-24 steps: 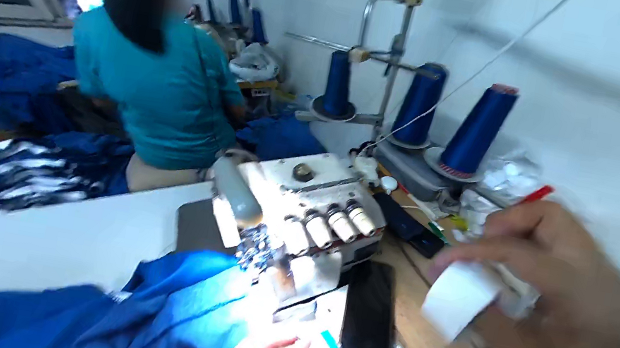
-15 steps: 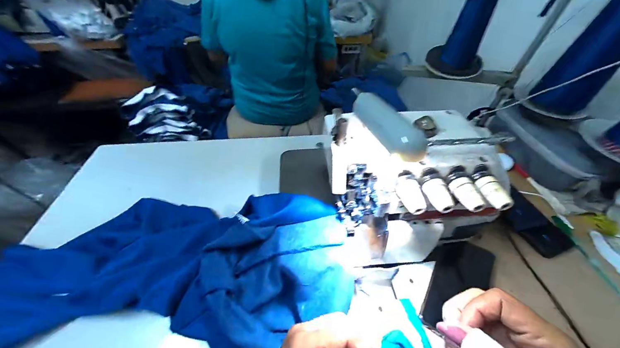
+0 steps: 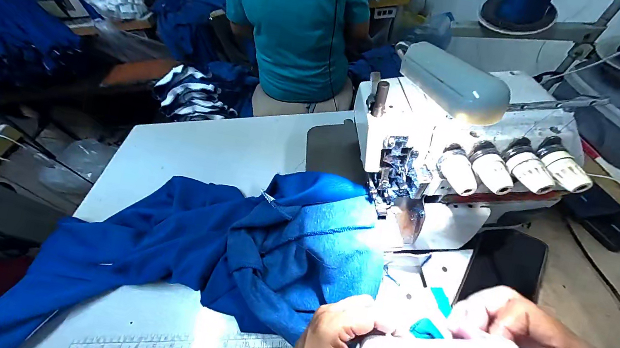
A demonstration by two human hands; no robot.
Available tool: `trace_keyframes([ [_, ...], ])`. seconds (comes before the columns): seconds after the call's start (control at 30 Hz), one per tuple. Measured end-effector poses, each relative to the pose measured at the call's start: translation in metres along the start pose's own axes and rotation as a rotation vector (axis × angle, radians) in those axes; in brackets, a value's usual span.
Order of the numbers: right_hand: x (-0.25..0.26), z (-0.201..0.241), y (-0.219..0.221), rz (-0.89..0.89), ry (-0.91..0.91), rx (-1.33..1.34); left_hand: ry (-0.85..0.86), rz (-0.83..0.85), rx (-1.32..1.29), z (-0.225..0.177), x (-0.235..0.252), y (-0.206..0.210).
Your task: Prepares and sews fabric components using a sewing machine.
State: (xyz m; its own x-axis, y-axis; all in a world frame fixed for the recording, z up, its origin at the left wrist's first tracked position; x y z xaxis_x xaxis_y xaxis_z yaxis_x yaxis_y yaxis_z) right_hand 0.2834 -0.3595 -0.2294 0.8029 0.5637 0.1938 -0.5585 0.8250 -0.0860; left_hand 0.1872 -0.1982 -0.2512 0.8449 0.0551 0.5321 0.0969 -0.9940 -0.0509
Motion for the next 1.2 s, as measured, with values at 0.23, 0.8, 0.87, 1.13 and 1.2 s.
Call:
trace_keyframes([
  [0.23, -0.026, -0.044, -0.068, 0.039, 0.278, -0.151, 0.006, -0.082, -0.349, -0.018, -0.017, -0.058],
  [0.8, -0.024, -0.036, 0.052, 0.388, 0.242, 0.101, -0.241, 0.087, -0.322, -0.003, -0.031, 0.002],
  [0.87, -0.025, -0.036, 0.045, 0.328, 0.209, 0.032, -0.183, 0.029, -0.183, -0.003, -0.036, -0.001],
  [1.13, -0.028, -0.040, 0.038, 0.320, 0.187, -0.070, 0.028, -0.051, 0.314, -0.016, -0.040, -0.009],
  [1.2, -0.029, -0.039, 0.040, 0.327, 0.147, -0.152, 0.010, -0.083, 0.292, -0.012, -0.043, -0.013],
])
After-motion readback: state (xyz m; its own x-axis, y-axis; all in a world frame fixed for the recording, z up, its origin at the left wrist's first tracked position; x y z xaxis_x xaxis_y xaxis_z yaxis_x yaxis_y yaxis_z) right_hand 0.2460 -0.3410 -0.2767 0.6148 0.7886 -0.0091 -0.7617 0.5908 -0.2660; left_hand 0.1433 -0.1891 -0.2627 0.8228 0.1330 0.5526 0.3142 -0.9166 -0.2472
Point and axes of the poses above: each hand's wrist, its own x-axis towards the middle knuckle, its own y-axis out of the palm, z = x × y, the point moved 10 cm from there along x, towards the middle knuckle, and after that the axes turned 13 degrees about y, right-handed, at the moved point
